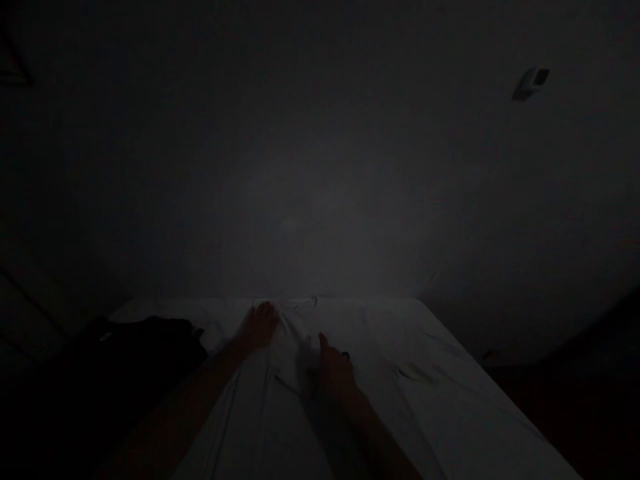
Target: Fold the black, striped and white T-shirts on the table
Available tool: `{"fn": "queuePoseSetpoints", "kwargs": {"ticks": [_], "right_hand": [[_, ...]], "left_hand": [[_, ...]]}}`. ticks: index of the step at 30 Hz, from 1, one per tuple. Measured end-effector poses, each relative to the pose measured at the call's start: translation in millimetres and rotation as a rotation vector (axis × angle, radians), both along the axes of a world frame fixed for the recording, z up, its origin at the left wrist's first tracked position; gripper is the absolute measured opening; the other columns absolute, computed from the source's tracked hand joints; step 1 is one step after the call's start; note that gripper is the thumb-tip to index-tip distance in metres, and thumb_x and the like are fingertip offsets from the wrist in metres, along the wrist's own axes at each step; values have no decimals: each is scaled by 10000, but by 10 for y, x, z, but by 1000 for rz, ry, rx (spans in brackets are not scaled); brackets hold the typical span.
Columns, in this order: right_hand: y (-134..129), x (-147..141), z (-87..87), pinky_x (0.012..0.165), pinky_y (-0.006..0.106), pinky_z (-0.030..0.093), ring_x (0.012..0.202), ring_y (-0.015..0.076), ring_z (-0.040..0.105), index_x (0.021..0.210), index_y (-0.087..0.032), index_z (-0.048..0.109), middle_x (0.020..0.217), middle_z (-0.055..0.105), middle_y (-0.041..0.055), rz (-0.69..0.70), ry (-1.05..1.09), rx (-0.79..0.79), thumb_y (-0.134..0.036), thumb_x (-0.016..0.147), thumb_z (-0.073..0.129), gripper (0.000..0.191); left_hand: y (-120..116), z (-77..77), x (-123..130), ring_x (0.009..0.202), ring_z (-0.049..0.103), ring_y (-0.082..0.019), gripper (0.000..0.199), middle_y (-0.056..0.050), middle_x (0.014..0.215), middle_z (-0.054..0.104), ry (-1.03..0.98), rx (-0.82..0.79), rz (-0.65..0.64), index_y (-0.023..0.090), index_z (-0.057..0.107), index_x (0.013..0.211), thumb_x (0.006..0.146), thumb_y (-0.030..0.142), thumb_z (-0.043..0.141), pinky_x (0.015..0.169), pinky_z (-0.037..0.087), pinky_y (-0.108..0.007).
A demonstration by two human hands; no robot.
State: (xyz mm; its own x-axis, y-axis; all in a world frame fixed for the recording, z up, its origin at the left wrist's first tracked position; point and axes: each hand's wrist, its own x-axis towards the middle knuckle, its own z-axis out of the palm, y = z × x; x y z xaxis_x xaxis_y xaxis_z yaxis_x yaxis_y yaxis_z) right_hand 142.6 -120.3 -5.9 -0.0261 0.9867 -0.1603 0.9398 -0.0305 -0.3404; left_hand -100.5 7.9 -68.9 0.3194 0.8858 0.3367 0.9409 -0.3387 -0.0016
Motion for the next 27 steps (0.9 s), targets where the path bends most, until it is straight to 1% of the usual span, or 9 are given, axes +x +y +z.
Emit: {"fn": "queuePoseSetpoints", "kwargs": {"ticks": [3, 5, 6, 8, 11, 14, 20, 23, 27], "right_hand": [[204, -169, 65, 942, 387, 484, 1197, 309, 625, 1499, -198, 465, 1347, 625, 189, 174, -110, 151, -217, 934, 542, 571], [359, -285, 9, 1087, 384, 399, 1357, 282, 507, 1450, -189, 530, 1437, 576, 160, 338, -143, 235, -161, 966, 454, 490], [425, -324, -47, 1145, 397, 342, 1428, 279, 425, 1455, -178, 525, 1490, 535, 151, 397, -155, 264, -170, 980, 436, 483], [520, -349, -193, 1198, 464, 263, 1496, 308, 307, 1505, -159, 464, 1576, 433, 151, 443, -175, 291, -281, 1015, 429, 506], [569, -271, -393, 1191, 556, 234, 1500, 386, 272, 1561, -167, 381, 1621, 338, 184, 440, -196, 288, -537, 1022, 401, 654], [569, -171, -457, 1193, 571, 208, 1510, 425, 217, 1583, -179, 345, 1635, 283, 205, 449, -204, 275, -655, 1002, 356, 751], [463, -174, -309, 1192, 621, 165, 1523, 424, 167, 1589, -184, 325, 1651, 234, 205, 461, -202, 291, -709, 980, 352, 805], [262, -230, -299, 1198, 637, 127, 1537, 397, 132, 1601, -213, 292, 1665, 206, 171, 483, -186, 344, -716, 965, 391, 816], [-70, -275, -347, 1194, 629, 181, 1518, 390, 219, 1578, -220, 352, 1642, 286, 158, 527, -132, 299, -667, 987, 396, 743]], "left_hand": [[-50, 21, 70, 1411, 442, -320, 434, -192, 1490, 526, 4, 5, -35, 122, 593, 1361, 1028, 303, 382, 1172, 304, -523], [-106, -5, 114, 1396, 462, -320, 435, -194, 1478, 537, 14, -8, -57, 114, 585, 1367, 1029, 299, 383, 1155, 331, -520], [-135, -28, 130, 1386, 471, -326, 441, -198, 1472, 542, 16, -12, -56, 111, 574, 1380, 1028, 304, 390, 1142, 345, -527], [-185, -81, 145, 1381, 474, -336, 463, -204, 1478, 533, 14, 3, -49, 112, 540, 1416, 1024, 319, 408, 1125, 360, -537], [-227, -142, 136, 1399, 446, -349, 498, -199, 1501, 512, 5, 53, -57, 120, 508, 1451, 1018, 350, 423, 1128, 350, -539], [-239, -154, 122, 1400, 439, -369, 519, -203, 1503, 509, -2, 83, -61, 116, 514, 1451, 1015, 381, 420, 1135, 332, -548], [-253, -95, 122, 1400, 438, -389, 553, -201, 1504, 513, 17, 49, -51, 96, 523, 1442, 1015, 426, 402, 1137, 332, -543], [-253, -73, 119, 1403, 436, -379, 551, -202, 1512, 503, 11, 44, -62, 102, 516, 1448, 1016, 422, 394, 1138, 330, -541], [-241, -61, 120, 1413, 427, -384, 548, -210, 1527, 484, 5, -1, -56, 109, 508, 1460, 1017, 412, 401, 1141, 325, -548]]}}
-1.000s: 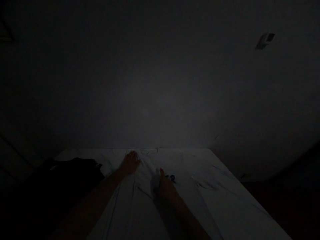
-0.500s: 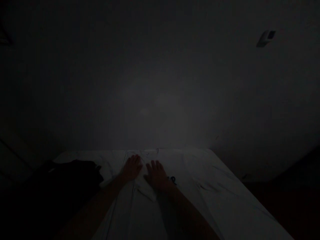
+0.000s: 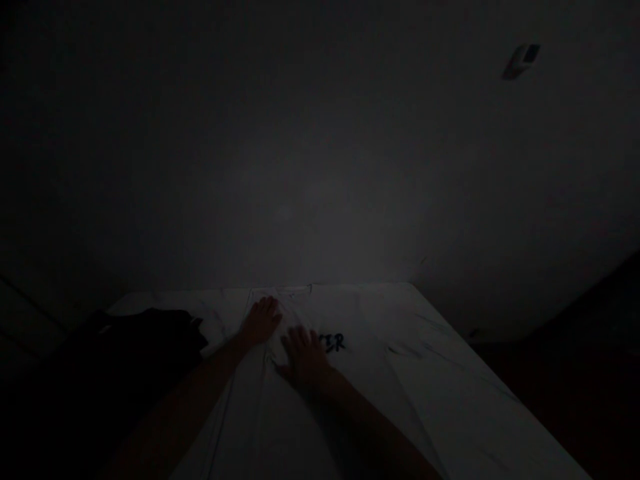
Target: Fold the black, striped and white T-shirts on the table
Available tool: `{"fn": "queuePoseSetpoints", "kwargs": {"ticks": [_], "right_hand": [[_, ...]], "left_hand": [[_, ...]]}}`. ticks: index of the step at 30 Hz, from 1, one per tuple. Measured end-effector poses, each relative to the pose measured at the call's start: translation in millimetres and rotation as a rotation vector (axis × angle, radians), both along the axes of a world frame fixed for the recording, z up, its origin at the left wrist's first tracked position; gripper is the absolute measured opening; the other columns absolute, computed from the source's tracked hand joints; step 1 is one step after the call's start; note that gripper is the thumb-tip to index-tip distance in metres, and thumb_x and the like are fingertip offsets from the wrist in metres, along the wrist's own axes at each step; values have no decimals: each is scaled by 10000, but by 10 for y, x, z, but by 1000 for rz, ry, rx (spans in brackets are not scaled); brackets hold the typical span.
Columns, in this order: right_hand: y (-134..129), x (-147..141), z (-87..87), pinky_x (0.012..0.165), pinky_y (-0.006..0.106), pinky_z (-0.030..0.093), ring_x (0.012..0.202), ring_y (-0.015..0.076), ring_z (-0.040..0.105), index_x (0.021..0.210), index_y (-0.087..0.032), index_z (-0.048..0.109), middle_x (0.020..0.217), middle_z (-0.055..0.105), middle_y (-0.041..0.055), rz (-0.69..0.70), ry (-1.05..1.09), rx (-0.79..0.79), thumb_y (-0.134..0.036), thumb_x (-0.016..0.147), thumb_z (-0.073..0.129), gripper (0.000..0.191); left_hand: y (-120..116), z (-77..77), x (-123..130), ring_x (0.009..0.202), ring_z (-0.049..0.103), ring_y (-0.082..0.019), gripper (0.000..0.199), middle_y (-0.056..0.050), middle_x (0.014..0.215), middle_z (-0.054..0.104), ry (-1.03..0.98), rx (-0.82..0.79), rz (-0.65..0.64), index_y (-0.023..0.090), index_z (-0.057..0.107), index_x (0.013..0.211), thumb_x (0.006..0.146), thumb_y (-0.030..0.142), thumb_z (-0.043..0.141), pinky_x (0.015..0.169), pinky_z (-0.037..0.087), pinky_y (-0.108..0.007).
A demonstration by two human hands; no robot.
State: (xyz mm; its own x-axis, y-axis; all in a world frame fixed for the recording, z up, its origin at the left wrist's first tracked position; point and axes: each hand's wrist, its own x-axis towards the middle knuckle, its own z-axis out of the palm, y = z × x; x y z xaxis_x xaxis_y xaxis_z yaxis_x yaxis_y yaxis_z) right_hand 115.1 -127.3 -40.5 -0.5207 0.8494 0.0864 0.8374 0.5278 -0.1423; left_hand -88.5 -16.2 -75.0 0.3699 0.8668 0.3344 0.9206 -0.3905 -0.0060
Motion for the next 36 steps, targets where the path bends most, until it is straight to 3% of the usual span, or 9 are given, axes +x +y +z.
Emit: {"fn": "queuePoseSetpoints", "kwargs": {"ticks": [7, 10, 12, 14, 17, 19, 23, 28, 36], "right_hand": [[-405, 19, -8, 1188, 636, 212, 1508, 378, 258, 1578, -213, 342, 1628, 322, 166, 62, 84, -14, -686, 974, 420, 771], [-442, 337, 31, 1187, 570, 274, 1481, 340, 336, 1558, -219, 383, 1603, 385, 150, -18, 117, 4, -564, 1003, 452, 657], [-403, 776, 121, 1167, 491, 337, 1437, 309, 415, 1521, -197, 443, 1556, 461, 154, -223, 125, 17, -442, 1012, 460, 566], [-336, 1338, 250, 1112, 434, 403, 1366, 301, 499, 1466, -160, 503, 1480, 539, 185, -544, 131, 0, -391, 998, 475, 523], [-232, 2121, 419, 950, 428, 494, 1216, 336, 601, 1358, -114, 566, 1313, 633, 235, -1053, 172, -102, -469, 981, 483, 524], [-168, 2442, 459, 886, 436, 503, 1180, 372, 609, 1263, -80, 606, 1250, 643, 268, -1195, 190, -141, -546, 957, 492, 569], [-21, 2617, 384, 801, 396, 494, 1085, 367, 654, 1098, -79, 669, 1150, 686, 266, -1166, 244, -164, -504, 874, 623, 483], [160, 2597, 282, 729, 339, 464, 937, 303, 691, 850, -132, 694, 964, 737, 184, -1058, 386, -109, -321, 809, 616, 208], [325, 2382, 508, 725, 332, 503, 844, 259, 655, 884, -146, 638, 877, 709, 106, -776, 756, 123, -401, 776, 468, 326]], "left_hand": [[33, 18, -28, 1427, 415, -381, 543, -219, 1538, 467, 15, -40, -10, 117, 498, 1471, 1010, 389, 405, 1153, 307, -567], [83, 77, -46, 1419, 432, -373, 524, -211, 1527, 485, 49, -70, -11, 126, 536, 1444, 1006, 379, 397, 1127, 348, -551], [96, 136, 3, 1417, 437, -377, 523, -217, 1525, 486, 58, -75, 2, 126, 547, 1436, 1009, 375, 373, 1106, 367, -560], [55, 183, 135, 1437, 409, -388, 548, -229, 1543, 457, 50, -49, 3, 113, 526, 1457, 1011, 384, 359, 1119, 343, -580], [-133, 162, 454, 1471, 359, -383, 590, -217, 1578, 408, 53, 14, -73, 111, 476, 1503, 1008, 412, 366, 1158, 299, -570], [-309, 78, 662, 1470, 365, -373, 585, -192, 1586, 408, 59, 49, -138, 144, 466, 1517, 1010, 417, 365, 1158, 304, -565], [-573, -84, 861, 1456, 391, -357, 551, -147, 1592, 417, 66, 66, -192, 222, 455, 1528, 1021, 414, 360, 1146, 318, -568], [-584, 46, 902, 1455, 389, -366, 548, -137, 1594, 421, 79, -15, -175, 253, 454, 1527, 1019, 443, 383, 1131, 328, -577], [-553, 91, 970, 1464, 370, -396, 518, -134, 1570, 455, -69, -47, -212, 267, 521, 1487, 1004, 437, 446, 1155, 295, -619]]}}
